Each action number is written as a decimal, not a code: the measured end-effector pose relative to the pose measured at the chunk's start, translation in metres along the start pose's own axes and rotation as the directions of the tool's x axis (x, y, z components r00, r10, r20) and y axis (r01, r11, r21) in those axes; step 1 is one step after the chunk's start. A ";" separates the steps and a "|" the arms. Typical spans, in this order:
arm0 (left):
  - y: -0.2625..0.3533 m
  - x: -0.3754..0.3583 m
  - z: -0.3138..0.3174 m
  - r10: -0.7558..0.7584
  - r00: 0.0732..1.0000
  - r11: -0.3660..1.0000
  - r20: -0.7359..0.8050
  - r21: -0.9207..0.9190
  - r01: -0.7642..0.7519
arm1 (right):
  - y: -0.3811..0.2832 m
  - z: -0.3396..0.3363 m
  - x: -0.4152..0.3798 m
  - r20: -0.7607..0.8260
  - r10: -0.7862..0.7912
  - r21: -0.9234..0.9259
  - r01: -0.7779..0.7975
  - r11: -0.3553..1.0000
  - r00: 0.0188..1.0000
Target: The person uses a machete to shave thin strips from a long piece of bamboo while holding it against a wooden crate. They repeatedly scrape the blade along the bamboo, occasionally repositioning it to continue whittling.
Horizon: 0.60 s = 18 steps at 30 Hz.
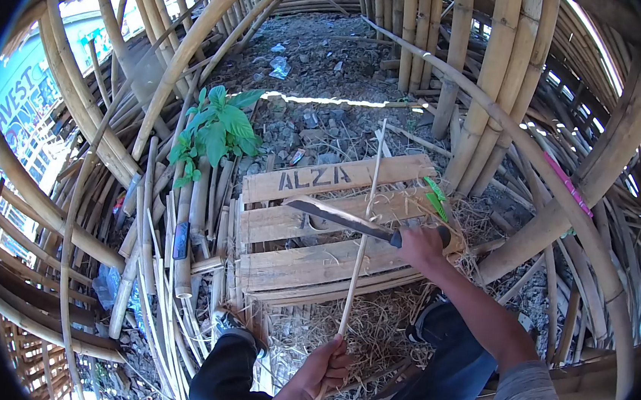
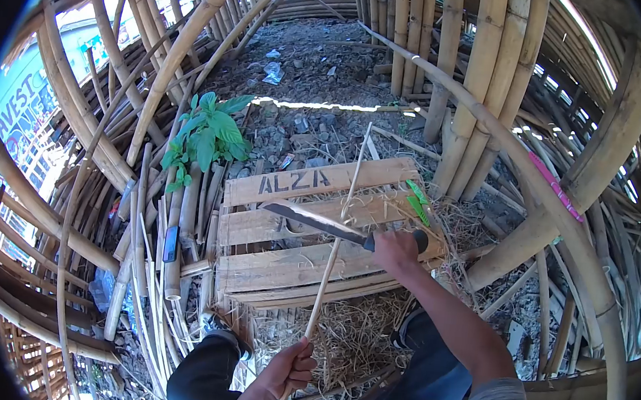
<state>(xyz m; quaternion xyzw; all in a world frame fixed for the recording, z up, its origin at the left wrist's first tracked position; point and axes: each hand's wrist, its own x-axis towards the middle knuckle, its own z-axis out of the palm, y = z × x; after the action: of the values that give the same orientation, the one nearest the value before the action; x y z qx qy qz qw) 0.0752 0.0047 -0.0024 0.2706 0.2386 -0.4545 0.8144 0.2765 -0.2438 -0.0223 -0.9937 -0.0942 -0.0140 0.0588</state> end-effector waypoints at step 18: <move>0.007 0.005 -0.032 -0.046 0.948 0.976 0.316 -0.189 0.110 | -0.022 -0.008 -0.023 0.238 -0.289 0.151 0.259 0.954 0.927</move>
<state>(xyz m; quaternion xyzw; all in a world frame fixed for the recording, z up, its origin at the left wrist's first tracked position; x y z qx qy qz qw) 0.0788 0.0254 -0.0281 0.1014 0.1637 -0.4964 0.8465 0.2501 -0.2277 -0.0124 -0.9589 -0.2397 0.1125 0.1019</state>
